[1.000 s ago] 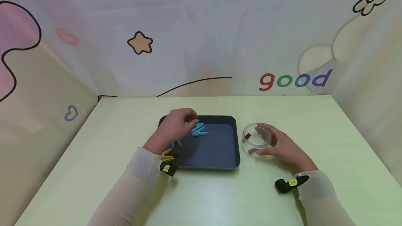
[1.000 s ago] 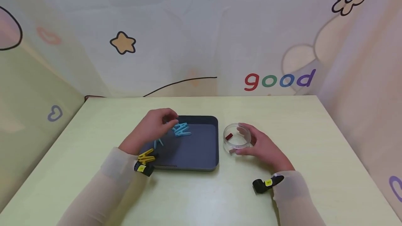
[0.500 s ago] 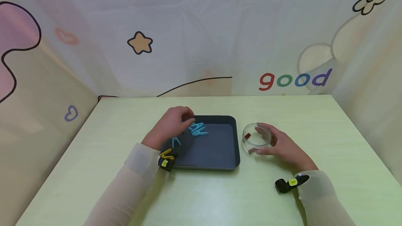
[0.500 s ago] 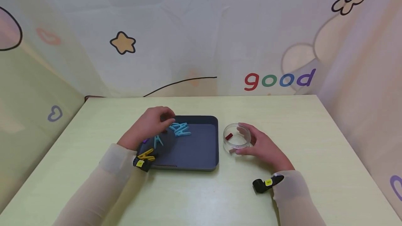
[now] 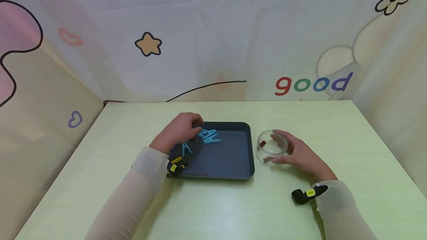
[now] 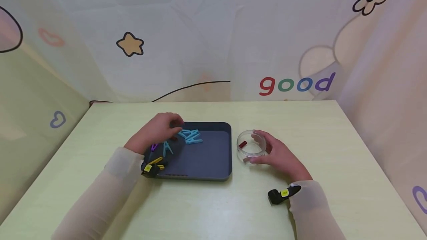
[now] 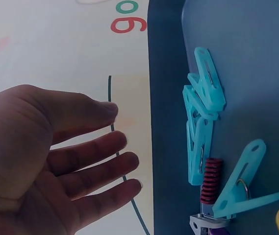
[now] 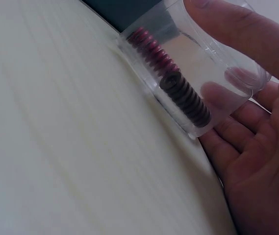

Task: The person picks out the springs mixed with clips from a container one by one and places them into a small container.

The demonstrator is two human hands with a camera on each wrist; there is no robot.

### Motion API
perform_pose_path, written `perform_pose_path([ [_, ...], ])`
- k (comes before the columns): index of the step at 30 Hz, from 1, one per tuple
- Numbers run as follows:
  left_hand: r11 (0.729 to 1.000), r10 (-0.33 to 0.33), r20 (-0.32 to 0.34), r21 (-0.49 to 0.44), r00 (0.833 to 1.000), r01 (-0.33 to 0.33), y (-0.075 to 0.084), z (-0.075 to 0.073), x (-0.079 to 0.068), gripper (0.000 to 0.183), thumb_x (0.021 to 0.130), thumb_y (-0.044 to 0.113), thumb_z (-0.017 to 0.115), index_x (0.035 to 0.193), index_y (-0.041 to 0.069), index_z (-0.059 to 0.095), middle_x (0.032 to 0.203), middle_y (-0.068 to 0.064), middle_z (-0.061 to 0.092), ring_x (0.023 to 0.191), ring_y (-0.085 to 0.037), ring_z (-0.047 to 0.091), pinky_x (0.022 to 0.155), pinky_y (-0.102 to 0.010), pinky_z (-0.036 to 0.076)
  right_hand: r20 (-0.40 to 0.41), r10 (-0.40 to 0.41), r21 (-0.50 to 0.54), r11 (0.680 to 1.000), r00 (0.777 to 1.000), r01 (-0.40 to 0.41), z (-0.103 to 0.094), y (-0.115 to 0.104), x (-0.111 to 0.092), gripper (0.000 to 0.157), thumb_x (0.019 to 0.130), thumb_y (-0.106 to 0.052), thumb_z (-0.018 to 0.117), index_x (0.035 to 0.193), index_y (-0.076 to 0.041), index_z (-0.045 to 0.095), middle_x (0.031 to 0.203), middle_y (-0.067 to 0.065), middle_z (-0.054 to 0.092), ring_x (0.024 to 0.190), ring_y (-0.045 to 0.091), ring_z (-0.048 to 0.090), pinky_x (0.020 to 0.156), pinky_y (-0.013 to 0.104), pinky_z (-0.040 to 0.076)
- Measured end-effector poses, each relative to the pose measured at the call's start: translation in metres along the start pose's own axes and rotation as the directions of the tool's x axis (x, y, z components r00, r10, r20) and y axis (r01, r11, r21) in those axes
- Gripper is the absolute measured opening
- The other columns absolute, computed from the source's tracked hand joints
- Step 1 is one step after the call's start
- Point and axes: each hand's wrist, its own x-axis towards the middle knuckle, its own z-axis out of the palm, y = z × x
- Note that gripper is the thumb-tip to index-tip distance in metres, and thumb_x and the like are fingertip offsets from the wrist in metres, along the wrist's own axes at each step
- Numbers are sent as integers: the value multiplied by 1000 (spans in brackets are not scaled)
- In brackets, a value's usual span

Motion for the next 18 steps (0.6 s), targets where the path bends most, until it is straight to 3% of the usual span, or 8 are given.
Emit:
perform_pose_path([
  [8, 998, -20, 82, 59, 996, 15, -3, 1, 6, 27, 94, 11, 54, 118, 5, 65, 107, -9, 68, 75, -17, 67, 82, -36, 53, 5, 4, 11, 1000, 1000, -4, 0, 0, 0, 93, 73, -39, 83, 149, -29, 31, 151, 4, 43, 140, 32, 38, 111, 52, 34],
  [18, 987, -27, 122, 160, 992, 7, -7, 2, 12, 31, 91, 4, 51, 118, 6, 68, 118, -11, 67, 95, -21, 60, 89, -38, 52, 9, 1, 13, 1000, 1000, -1, 0, 1, 2, 93, 73, -41, 83, 149, -29, 31, 151, 3, 43, 140, 31, 38, 111, 53, 34],
])
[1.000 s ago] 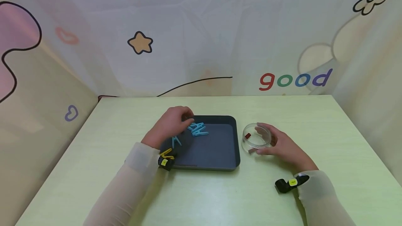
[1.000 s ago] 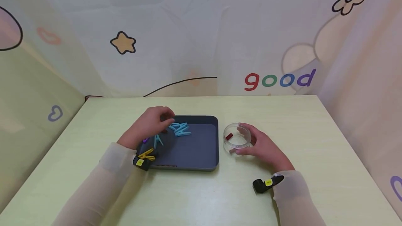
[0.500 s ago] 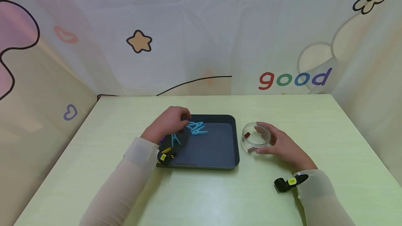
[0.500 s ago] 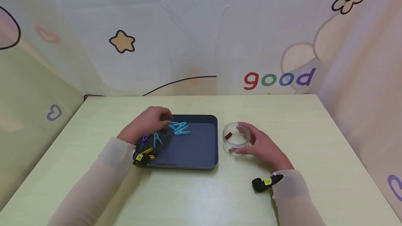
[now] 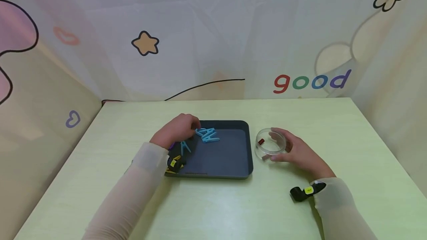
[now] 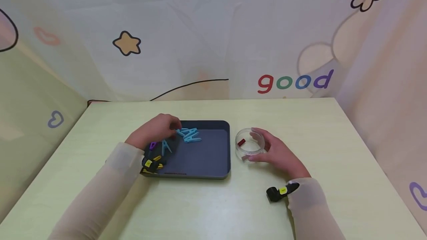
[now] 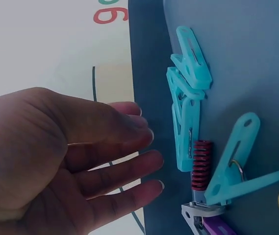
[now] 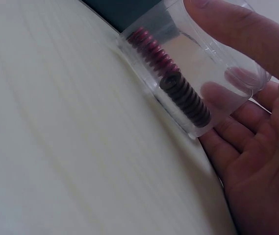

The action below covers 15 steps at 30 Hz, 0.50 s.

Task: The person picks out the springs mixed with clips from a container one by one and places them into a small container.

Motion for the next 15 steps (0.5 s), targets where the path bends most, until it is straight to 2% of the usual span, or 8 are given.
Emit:
perform_pose_path([
  [15, 1000, -13, 48, 28, 999, 11, -6, 3, 2, 27, 91, 2, 56, 114, 6, 69, 115, -10, 68, 93, -20, 61, 88, -38, 54, 0, 2, 11, 1000, 1000, -2, -1, 0, 0, 93, 73, -39, 83, 149, -28, 31, 151, 3, 43, 141, 32, 37, 112, 54, 32],
])
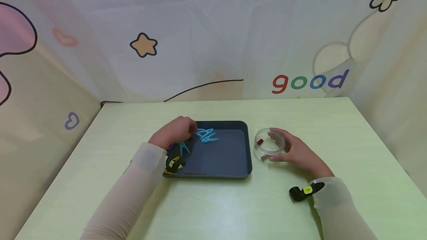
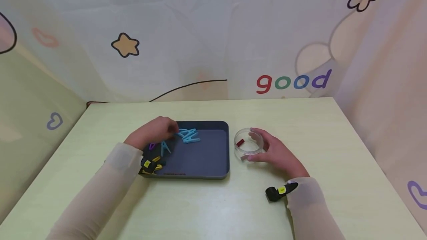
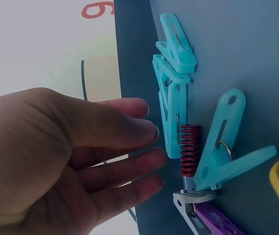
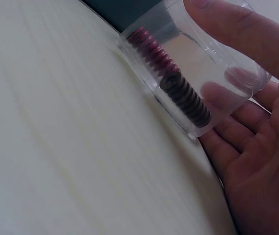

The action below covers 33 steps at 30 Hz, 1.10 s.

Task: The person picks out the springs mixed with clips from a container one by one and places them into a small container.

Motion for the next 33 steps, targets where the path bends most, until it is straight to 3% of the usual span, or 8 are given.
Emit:
perform_pose_path([
  [15, 998, -27, 30, 50, 999, 25, -1, 6, 3, 29, 91, -1, 52, 114, 5, 69, 113, -11, 68, 89, -20, 60, 85, -37, 54, -8, 0, 21, 1000, 1000, 0, 0, 1, -1, 93, 71, -40, 85, 148, -30, 33, 149, 2, 45, 140, 30, 38, 113, 53, 32],
  [33, 999, -22, 2, 35, 1000, 22, -5, 15, 6, 29, 91, -3, 53, 112, 6, 71, 116, -11, 68, 98, -22, 62, 89, -41, 54, -18, 17, 16, 1000, 1000, -17, 0, 0, -1, 93, 70, -40, 85, 147, -30, 34, 150, 2, 44, 141, 31, 37, 112, 54, 33],
])
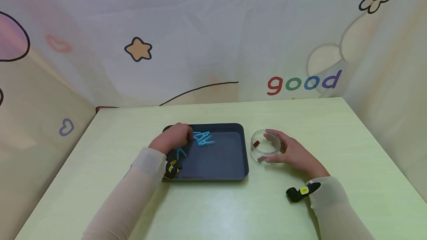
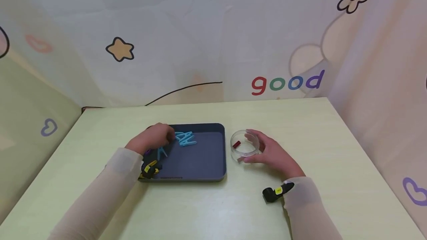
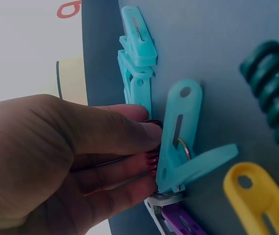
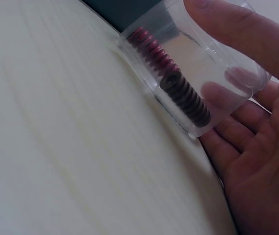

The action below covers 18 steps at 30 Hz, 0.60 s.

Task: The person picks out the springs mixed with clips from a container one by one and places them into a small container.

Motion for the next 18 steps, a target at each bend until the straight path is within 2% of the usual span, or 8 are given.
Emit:
perform_pose_path([
  [18, 1000, -1, -37, 14, 999, 1, -1, 3, 5, 25, 90, -3, 55, 106, 4, 73, 109, -11, 69, 88, -20, 60, 85, -39, 55, -8, -31, -4, 1000, 999, 31, -1, 1, -1, 91, 71, -41, 84, 146, -31, 35, 148, 1, 46, 140, 28, 39, 112, 52, 33],
])
